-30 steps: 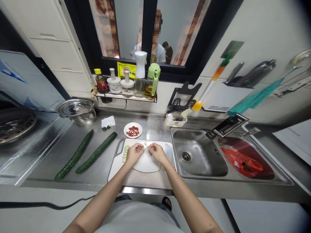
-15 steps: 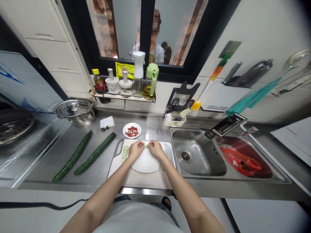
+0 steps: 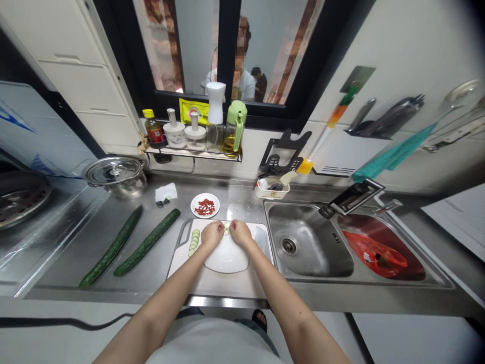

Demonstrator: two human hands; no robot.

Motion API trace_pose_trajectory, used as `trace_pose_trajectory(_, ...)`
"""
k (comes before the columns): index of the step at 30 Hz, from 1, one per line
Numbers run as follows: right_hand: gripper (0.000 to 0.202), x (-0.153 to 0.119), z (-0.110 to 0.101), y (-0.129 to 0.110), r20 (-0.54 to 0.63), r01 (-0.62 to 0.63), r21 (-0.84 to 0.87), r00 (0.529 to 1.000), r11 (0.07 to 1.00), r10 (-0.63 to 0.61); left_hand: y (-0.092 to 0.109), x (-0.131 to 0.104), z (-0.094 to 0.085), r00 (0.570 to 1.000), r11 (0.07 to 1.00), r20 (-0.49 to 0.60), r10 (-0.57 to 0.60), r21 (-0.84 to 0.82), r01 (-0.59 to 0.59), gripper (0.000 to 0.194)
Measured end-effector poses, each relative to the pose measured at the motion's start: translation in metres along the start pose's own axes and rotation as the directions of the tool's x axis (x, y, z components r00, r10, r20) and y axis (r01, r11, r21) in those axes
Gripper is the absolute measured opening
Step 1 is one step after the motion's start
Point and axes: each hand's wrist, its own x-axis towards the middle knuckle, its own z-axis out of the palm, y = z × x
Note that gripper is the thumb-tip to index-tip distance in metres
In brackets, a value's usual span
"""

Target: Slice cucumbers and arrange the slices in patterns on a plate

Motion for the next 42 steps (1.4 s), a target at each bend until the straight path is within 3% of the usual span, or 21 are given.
trace_pose_trajectory(12,0.025,0.004,0.001,-0.004,0.059,0.028,-0.197,0.998,0.980,-0.017,0.000,-0.002,0.001,0.999,0.999,-0.006,0.046,-0.009,-0.046,0.013)
trace_pose_trajectory(17,0.027,0.002,0.000,-0.005,0.068,0.047,-0.240,0.997,0.970,-0.031,0.002,-0.003,0.001,0.998,0.983,0.031,0.047,0.178,-0.052,0.020)
trace_pose_trajectory(28,0.026,0.001,-0.002,-0.006,0.075,0.046,-0.279,0.997,0.959,-0.026,-0.004,-0.019,0.000,0.955,0.889,0.097,0.282,0.348,-0.298,0.029)
trace_pose_trajectory(33,0.025,0.001,-0.002,-0.006,0.080,0.041,-0.274,0.997,0.961,-0.020,-0.006,-0.021,0.003,0.939,0.840,0.161,0.305,0.418,-0.345,0.034)
trace_pose_trajectory(42,0.022,0.000,-0.005,-0.005,0.078,0.005,-0.252,0.997,0.968,0.015,-0.008,-0.021,0.005,0.924,0.799,0.176,0.340,0.465,-0.382,0.034)
